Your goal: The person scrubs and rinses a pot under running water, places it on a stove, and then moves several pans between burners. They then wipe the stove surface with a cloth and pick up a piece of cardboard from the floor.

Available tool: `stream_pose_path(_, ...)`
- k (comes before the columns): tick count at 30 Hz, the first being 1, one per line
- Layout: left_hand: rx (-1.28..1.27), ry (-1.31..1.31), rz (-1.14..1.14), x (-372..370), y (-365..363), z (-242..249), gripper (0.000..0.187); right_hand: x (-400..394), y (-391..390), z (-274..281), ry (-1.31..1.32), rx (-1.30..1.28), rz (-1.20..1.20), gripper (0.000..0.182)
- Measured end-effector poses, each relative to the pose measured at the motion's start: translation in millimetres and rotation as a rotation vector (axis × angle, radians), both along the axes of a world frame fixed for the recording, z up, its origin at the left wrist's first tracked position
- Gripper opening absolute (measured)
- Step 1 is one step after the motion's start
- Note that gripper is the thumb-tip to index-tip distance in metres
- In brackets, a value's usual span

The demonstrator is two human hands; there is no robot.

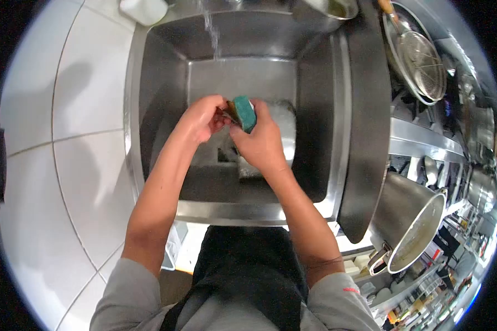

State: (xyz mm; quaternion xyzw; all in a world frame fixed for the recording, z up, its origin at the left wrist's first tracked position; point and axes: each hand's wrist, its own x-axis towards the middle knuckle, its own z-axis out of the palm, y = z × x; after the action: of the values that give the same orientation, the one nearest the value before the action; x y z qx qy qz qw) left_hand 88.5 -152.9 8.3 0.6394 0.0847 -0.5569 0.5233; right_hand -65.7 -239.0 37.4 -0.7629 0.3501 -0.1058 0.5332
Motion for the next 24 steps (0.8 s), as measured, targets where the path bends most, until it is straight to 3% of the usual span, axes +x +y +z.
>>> stream_pose_path(3, -0.087, 0.009, 0.401, -9, -1, -4, 0.033, -1, -30, 2, -0.072, 0.274, -0.226, 0.045)
stream_pose_path(4, 0.041, -0.293, 0.253, -17, 0, -41, 0.039, 2, -43, 25, -0.096, 0.255, -0.274, 0.040)
stream_pose_path(5, 0.178, -0.596, 0.112, -32, 0, -86, 0.046, 5, -65, 23, -0.247, 0.068, -0.313, 0.039)
stream_pose_path(7, 0.226, -0.744, 0.043, -76, -3, -117, 0.044, 30, -116, 60, -0.388, -0.423, -0.352, 0.040)
stream_pose_path(9, 0.196, -0.787, -0.031, -94, -16, -71, 0.043, 61, -179, 90, -0.229, -0.852, -0.288, 0.045)
stream_pose_path(11, 0.157, -0.942, -0.093, -95, -19, -74, 0.040, 99, -243, 92, 0.001, -1.137, -0.142, 0.049)
stream_pose_path(15, -0.017, -1.062, -0.109, -107, 2, -80, 0.036, 159, -308, 73, 0.584, -1.124, 0.117, 0.046)
stream_pose_path(21, -0.053, -1.146, -0.208, -97, 26, -76, 0.031, 168, -345, 26, 0.557, -1.144, 0.327, 0.046)
stream_pose_path(24, -0.058, -1.149, -0.173, -98, 30, -83, 0.031, 173, -377, 0, 0.497, -1.135, 0.319, 0.044)
